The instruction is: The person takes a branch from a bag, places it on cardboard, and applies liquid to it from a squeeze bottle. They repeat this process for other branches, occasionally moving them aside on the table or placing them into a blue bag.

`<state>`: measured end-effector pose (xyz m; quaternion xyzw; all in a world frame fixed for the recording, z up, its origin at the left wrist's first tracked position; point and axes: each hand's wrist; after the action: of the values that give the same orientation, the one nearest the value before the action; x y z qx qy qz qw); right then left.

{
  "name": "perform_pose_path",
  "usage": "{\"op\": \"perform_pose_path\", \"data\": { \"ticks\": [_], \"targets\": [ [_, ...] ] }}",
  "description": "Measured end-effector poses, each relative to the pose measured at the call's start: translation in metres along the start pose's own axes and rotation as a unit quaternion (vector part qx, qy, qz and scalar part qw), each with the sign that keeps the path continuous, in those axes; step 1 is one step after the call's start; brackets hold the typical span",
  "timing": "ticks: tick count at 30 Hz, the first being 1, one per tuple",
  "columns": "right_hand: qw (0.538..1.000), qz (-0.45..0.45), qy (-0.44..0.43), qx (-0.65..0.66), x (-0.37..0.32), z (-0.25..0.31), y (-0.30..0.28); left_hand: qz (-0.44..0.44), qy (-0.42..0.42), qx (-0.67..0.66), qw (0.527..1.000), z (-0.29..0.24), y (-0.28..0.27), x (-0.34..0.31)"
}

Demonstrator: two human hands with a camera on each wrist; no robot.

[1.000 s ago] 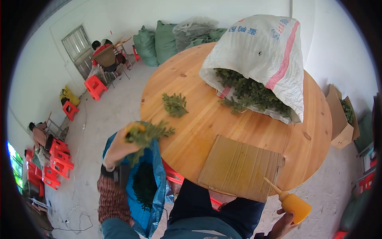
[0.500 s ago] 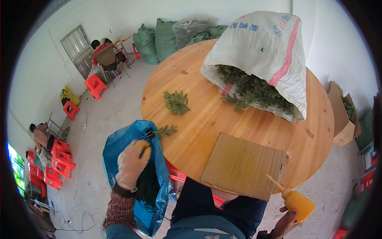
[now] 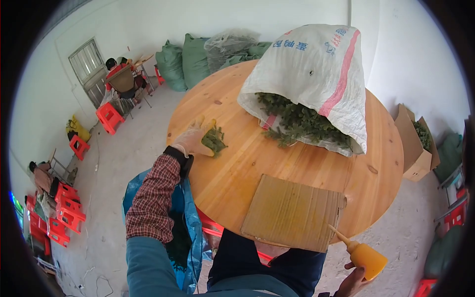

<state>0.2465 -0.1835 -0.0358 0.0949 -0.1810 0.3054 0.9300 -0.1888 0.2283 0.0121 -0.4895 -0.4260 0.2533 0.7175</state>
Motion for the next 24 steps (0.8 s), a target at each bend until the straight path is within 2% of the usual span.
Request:
{"op": "perform_pose_path", "data": {
  "ticks": [1,3,4,5,8,9,12,13,15,16,18,20,21,23,24],
  "targets": [
    [1.000,0.008,0.004,-0.005,0.000,0.002,-0.001,-0.003,0.002,-0.001,1.000,0.006,-0.002,0.007],
    [1.000,0.014,0.009,-0.013,0.000,0.004,-0.001,0.167,-0.025,-0.089,0.982,0.012,-0.006,0.018],
    [1.000,0.008,0.005,-0.016,0.001,0.003,0.000,0.251,-0.040,-0.131,0.958,0.012,-0.007,0.020],
    [1.000,0.004,0.004,-0.019,0.001,0.002,0.001,0.253,-0.040,-0.132,0.957,0.010,-0.006,0.019],
    [0.999,0.012,0.013,-0.027,0.000,-0.001,0.001,0.246,-0.129,-0.105,0.955,-0.003,0.001,0.006],
    [0.999,0.018,0.019,-0.030,0.000,-0.003,0.001,0.250,-0.133,-0.104,0.953,-0.005,-0.001,-0.002],
    [0.999,0.013,0.031,-0.024,-0.001,-0.013,-0.001,0.120,-0.151,-0.238,0.952,-0.012,-0.009,-0.032],
    [1.000,-0.003,0.027,-0.013,0.000,-0.019,-0.002,0.131,-0.157,-0.235,0.950,-0.010,-0.015,-0.046],
    [0.999,-0.010,0.037,-0.007,-0.001,-0.028,-0.006,0.044,-0.137,-0.428,0.892,-0.006,-0.038,-0.079],
    [0.999,-0.019,0.041,0.013,-0.001,-0.032,-0.009,0.055,-0.145,-0.425,0.892,-0.015,-0.062,-0.094],
    [0.997,-0.044,0.045,0.054,-0.002,-0.038,-0.012,0.054,-0.223,-0.587,0.776,-0.042,-0.114,-0.127],
    [0.996,-0.043,0.052,0.056,-0.002,-0.039,-0.011,0.113,-0.245,-0.551,0.789,-0.041,-0.133,-0.168],
    [0.996,-0.041,0.054,0.057,-0.001,-0.037,-0.011,0.116,-0.246,-0.548,0.791,-0.039,-0.132,-0.191],
    [0.996,-0.036,0.056,0.059,0.003,-0.038,-0.010,0.156,-0.310,-0.579,0.738,-0.040,-0.121,-0.229],
    [0.996,-0.039,0.048,0.063,0.005,-0.039,-0.010,0.156,-0.315,-0.577,0.737,-0.043,-0.117,-0.241]
  ]
}}
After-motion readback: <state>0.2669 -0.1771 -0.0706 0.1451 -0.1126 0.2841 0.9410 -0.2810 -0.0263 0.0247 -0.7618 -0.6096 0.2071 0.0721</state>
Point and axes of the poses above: each hand's wrist, its own x-axis towards the middle knuckle, its own y-axis out of the palm, z = x × y, and after that the axes turned 4 degrees about x, right-handed
